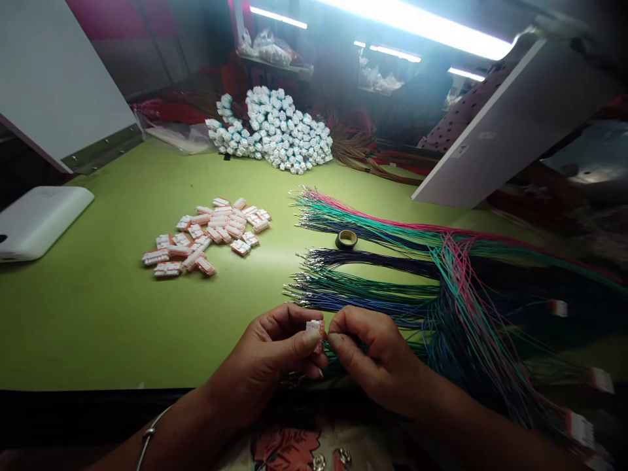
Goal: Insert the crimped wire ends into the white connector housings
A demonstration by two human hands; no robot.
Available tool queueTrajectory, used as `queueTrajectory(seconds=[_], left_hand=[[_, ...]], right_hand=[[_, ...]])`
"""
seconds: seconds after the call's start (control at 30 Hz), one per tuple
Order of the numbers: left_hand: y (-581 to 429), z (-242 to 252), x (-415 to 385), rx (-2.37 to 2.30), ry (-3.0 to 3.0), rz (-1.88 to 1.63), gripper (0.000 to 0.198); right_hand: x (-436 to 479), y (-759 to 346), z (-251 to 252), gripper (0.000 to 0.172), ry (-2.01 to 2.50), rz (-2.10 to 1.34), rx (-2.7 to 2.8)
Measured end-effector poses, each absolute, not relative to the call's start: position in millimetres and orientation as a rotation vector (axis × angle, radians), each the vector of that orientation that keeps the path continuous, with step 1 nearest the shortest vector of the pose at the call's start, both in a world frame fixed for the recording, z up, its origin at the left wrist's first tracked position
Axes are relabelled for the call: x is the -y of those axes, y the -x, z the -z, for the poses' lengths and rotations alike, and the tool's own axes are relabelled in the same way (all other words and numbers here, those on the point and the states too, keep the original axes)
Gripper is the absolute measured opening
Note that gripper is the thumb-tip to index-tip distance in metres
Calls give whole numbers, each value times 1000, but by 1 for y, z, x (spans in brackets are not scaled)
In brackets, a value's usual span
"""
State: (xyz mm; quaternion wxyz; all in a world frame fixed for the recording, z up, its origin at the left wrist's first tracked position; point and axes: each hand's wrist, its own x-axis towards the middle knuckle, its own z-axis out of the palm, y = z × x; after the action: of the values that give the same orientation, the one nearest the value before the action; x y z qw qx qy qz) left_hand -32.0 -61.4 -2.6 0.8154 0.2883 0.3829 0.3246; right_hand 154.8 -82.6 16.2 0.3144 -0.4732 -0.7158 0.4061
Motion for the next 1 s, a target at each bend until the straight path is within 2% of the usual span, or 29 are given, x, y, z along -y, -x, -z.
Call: queueTrajectory(seconds=[0.5,0.7,0.8,0.87,0.97,1.0], left_hand=[[29,3,62,-757,-544,-714,13],[28,-2,62,-729,-453,-721,14],[28,-4,59,-757,-463,-748,15],[28,-5,56,-784,-511,-777,15],[30,-4,54,-810,-558,-806,16],[30,-3,54,-812,-563,-805,16]], right_hand=[[84,-152,-13,16,1243,-959,1877],[82,-152,-25,18,1227,-942,1890],[66,-165,-33,13,1262,-949,1944],[47,-182,-35,9,1380,-783,2038],[14,-209,-30,13,1723,-39,2344],[4,-216,-27,14,1770,72,2387]])
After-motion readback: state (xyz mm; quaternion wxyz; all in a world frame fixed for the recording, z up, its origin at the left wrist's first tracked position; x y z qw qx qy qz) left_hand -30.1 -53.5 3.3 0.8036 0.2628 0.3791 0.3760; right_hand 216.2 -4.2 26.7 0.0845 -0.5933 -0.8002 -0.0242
